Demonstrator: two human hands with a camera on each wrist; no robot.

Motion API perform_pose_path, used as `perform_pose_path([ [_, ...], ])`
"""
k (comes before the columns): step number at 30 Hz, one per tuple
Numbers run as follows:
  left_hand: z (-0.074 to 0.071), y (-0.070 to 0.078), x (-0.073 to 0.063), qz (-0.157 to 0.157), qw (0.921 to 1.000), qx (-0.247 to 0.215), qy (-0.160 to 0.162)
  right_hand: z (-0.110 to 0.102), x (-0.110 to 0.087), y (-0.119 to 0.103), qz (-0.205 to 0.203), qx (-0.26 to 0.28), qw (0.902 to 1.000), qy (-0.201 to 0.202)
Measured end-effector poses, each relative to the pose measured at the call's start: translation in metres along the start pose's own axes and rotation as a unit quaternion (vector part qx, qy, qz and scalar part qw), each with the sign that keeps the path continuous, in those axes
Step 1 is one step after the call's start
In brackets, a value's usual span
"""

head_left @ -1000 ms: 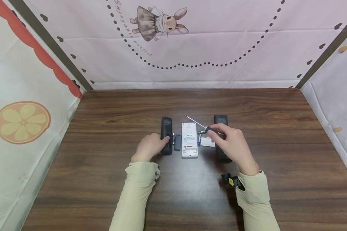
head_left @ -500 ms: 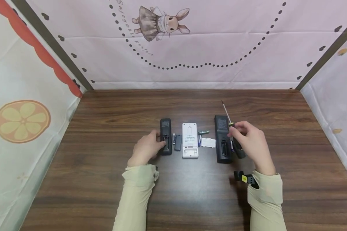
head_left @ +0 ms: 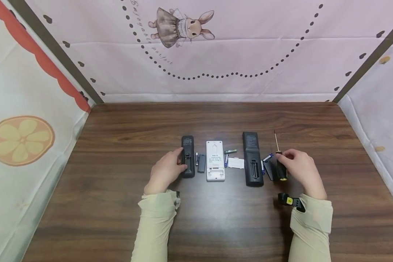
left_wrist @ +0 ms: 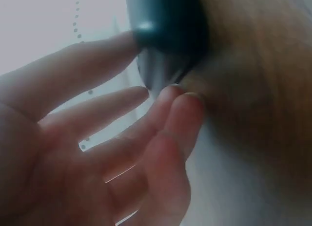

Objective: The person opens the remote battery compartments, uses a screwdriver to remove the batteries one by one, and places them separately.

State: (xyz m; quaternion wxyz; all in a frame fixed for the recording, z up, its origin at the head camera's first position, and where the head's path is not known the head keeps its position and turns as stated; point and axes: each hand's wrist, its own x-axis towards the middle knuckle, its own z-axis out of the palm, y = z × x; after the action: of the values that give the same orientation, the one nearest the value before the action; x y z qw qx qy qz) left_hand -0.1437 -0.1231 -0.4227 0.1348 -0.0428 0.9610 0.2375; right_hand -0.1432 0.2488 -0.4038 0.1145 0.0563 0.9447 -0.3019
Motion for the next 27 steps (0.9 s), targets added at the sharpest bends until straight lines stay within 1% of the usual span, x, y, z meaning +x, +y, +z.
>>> perform_pose_path([
  [7,0.006,-0.003,0.003,0.005,0.9992,-0.030,-0.027,0.000,0.005,0.023,0.018,-0.035,0.9978,-0.053],
  [10,0.008,-0.003,0.004,0.009,0.9989,-0.035,-0.031,0.003,0.006,0.030,0.022,-0.035,0.9969,-0.067],
  [14,0.010,-0.002,0.004,0.011,0.9987,-0.040,-0.031,0.005,0.007,0.034,0.032,-0.020,0.9967,-0.071],
  [16,0.010,-0.002,0.005,0.003,0.9983,-0.047,-0.033,0.005,0.009,0.035,0.032,-0.016,0.9966,-0.075],
  [19,0.010,-0.003,0.004,-0.005,0.9982,-0.052,-0.030,0.005,0.012,0.035,0.016,-0.024,0.9966,-0.077],
  [22,0.010,-0.003,0.004,-0.004,0.9983,-0.052,-0.025,0.004,0.015,0.035,0.003,-0.034,0.9964,-0.078],
  [27,0.010,-0.003,0.003,-0.011,0.9978,-0.060,-0.026,0.002,0.015,0.035,0.003,-0.034,0.9959,-0.084],
])
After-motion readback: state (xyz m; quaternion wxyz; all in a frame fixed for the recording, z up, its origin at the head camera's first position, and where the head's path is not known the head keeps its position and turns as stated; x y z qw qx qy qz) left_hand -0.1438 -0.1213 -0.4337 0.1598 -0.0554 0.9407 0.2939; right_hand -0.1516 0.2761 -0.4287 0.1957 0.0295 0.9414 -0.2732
